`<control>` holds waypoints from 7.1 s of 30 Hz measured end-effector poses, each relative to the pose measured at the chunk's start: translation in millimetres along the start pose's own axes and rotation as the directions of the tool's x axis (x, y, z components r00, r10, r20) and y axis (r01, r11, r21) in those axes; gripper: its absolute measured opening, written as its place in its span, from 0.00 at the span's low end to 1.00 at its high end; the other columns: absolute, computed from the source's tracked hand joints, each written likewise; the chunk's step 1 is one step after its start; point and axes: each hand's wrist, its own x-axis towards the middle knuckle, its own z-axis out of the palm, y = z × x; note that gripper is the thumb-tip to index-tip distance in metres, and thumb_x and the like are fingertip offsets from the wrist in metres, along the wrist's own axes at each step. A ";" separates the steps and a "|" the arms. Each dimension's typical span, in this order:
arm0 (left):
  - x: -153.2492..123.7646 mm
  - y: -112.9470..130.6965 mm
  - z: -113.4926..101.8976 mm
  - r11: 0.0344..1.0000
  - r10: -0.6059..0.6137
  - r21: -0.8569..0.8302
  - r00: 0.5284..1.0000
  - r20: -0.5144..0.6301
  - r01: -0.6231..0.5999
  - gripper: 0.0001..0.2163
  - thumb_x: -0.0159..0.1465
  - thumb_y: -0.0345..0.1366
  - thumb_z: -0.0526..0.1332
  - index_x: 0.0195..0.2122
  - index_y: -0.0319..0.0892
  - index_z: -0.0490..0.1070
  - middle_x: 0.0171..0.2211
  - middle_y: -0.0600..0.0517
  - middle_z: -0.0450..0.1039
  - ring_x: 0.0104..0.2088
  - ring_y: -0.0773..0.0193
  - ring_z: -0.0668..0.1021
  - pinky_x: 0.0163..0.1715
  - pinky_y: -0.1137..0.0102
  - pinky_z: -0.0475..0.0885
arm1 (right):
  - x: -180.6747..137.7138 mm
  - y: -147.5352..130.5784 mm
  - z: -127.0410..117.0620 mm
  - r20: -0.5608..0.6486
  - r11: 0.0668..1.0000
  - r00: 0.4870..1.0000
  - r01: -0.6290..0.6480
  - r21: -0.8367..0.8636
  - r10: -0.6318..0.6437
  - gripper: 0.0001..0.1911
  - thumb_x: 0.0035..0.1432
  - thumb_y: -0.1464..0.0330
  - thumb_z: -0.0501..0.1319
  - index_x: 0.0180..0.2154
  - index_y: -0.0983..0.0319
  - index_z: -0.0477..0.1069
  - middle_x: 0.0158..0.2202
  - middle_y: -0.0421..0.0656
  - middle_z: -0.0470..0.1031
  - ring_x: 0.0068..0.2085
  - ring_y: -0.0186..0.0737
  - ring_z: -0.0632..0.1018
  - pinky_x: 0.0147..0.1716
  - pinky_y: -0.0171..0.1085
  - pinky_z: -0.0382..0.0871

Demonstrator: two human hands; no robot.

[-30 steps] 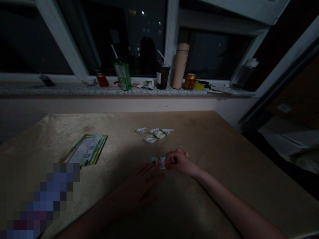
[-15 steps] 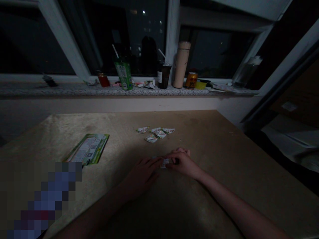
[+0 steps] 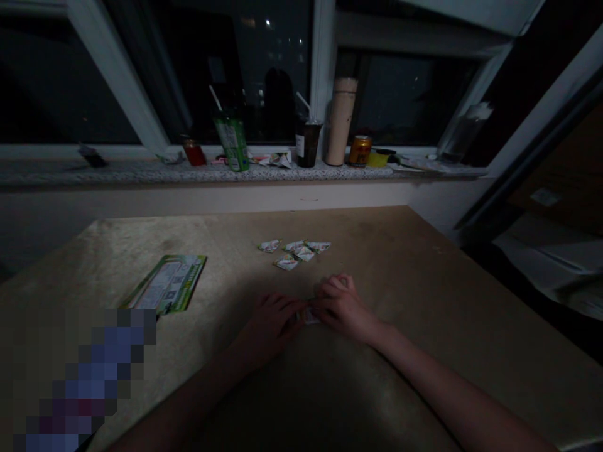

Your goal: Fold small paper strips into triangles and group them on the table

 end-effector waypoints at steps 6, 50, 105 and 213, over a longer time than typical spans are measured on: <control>-3.2 -1.2 2.3 0.993 0.048 0.115 0.998 -0.048 -0.042 0.14 0.65 0.35 0.57 0.52 0.50 0.68 0.46 0.52 0.70 0.47 0.55 0.68 0.49 0.57 0.56 | -0.2 -2.4 1.9 -0.018 1.000 1.000 -0.003 0.008 0.003 0.08 0.61 0.65 0.58 0.37 0.58 0.76 0.37 0.43 0.72 0.44 0.41 0.67 0.49 0.44 0.48; -17.5 -34.7 -11.7 0.946 0.198 0.237 0.972 0.126 -0.223 0.17 0.68 0.32 0.52 0.58 0.45 0.62 0.56 0.50 0.66 0.55 0.58 0.68 0.54 0.60 0.58 | -4.3 7.3 -12.0 0.073 0.975 0.987 0.127 0.184 -0.142 0.17 0.58 0.66 0.61 0.50 0.54 0.71 0.52 0.42 0.72 0.53 0.42 0.69 0.56 0.44 0.54; -30.2 -0.1 -10.1 0.973 0.227 -0.028 0.939 0.258 -0.227 0.36 0.64 0.50 0.55 0.67 0.52 0.37 0.68 0.50 0.38 0.65 0.48 0.49 0.61 0.49 0.42 | 4.0 16.0 16.4 -0.039 0.972 0.985 -0.158 0.174 0.167 0.17 0.60 0.56 0.58 0.26 0.61 0.68 0.29 0.39 0.71 0.38 0.37 0.69 0.42 0.39 0.49; -27.8 9.9 -10.3 0.983 0.167 0.032 0.943 0.288 -0.183 0.36 0.63 0.55 0.52 0.67 0.49 0.38 0.67 0.49 0.42 0.65 0.48 0.50 0.61 0.45 0.34 | 16.0 20.3 -0.1 0.252 0.897 0.909 -0.387 0.215 0.332 0.13 0.44 0.66 0.70 0.29 0.62 0.68 0.31 0.36 0.67 0.37 0.37 0.68 0.37 0.35 0.50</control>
